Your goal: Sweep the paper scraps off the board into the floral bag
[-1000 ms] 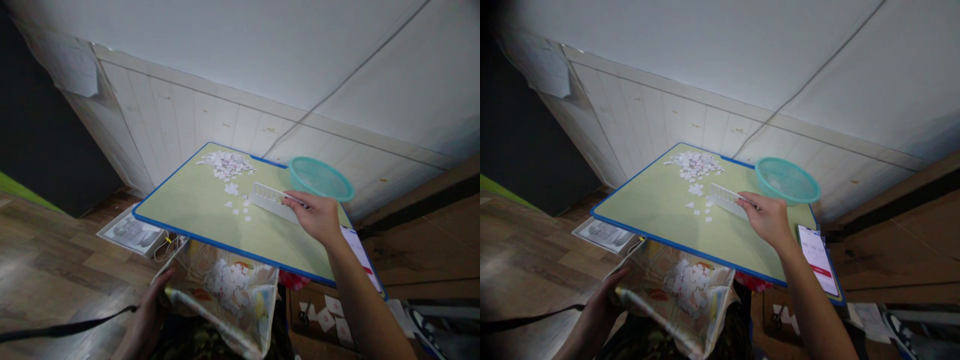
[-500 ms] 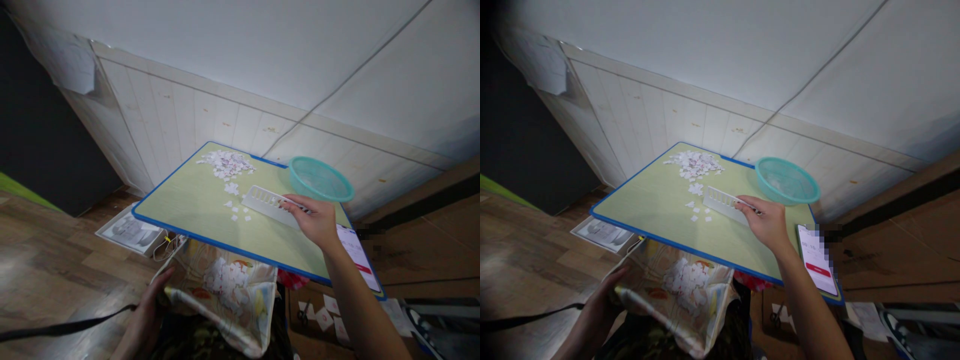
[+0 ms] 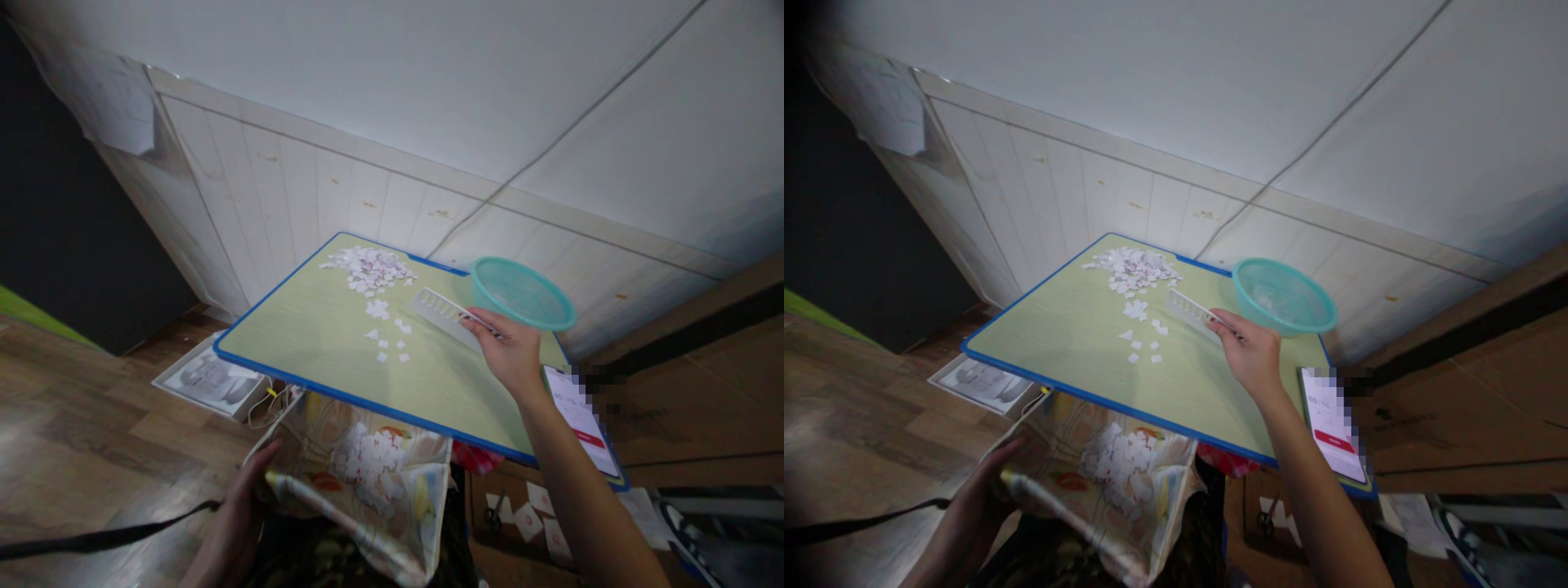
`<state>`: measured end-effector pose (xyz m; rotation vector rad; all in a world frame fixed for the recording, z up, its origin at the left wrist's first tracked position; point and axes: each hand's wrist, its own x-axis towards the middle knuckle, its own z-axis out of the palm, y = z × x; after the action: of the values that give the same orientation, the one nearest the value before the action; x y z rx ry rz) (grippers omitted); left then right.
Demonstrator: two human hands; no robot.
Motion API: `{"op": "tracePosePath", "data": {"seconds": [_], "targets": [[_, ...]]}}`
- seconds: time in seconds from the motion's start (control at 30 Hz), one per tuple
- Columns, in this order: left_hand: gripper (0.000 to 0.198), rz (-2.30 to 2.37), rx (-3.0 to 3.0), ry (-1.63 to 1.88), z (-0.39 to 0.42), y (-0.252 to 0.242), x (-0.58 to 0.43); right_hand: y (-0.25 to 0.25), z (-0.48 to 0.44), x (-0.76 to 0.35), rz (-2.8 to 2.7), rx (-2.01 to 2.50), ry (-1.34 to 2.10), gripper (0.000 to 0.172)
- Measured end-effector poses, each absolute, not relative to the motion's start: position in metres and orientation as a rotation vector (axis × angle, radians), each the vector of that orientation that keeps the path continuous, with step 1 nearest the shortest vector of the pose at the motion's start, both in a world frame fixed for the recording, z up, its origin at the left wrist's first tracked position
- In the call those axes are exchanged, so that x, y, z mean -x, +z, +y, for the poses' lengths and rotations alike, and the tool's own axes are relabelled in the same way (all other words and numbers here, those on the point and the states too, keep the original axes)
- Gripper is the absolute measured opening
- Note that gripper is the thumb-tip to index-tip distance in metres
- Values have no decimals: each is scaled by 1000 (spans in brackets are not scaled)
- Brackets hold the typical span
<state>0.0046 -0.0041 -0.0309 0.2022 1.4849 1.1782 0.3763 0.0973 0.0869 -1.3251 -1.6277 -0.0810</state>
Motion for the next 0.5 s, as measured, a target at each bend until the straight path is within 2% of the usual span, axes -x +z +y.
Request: {"op": "tracePosePath", "data": {"seconds": [0.23,0.5], "targets": [[17,1494,-145,1221,-5,-19,-11,85,67,-382,-1827,1304,16,14],[30,1452,-197,1205,-5,-34,-6,94,7,-379,-1863,1309,-259,18]]}}
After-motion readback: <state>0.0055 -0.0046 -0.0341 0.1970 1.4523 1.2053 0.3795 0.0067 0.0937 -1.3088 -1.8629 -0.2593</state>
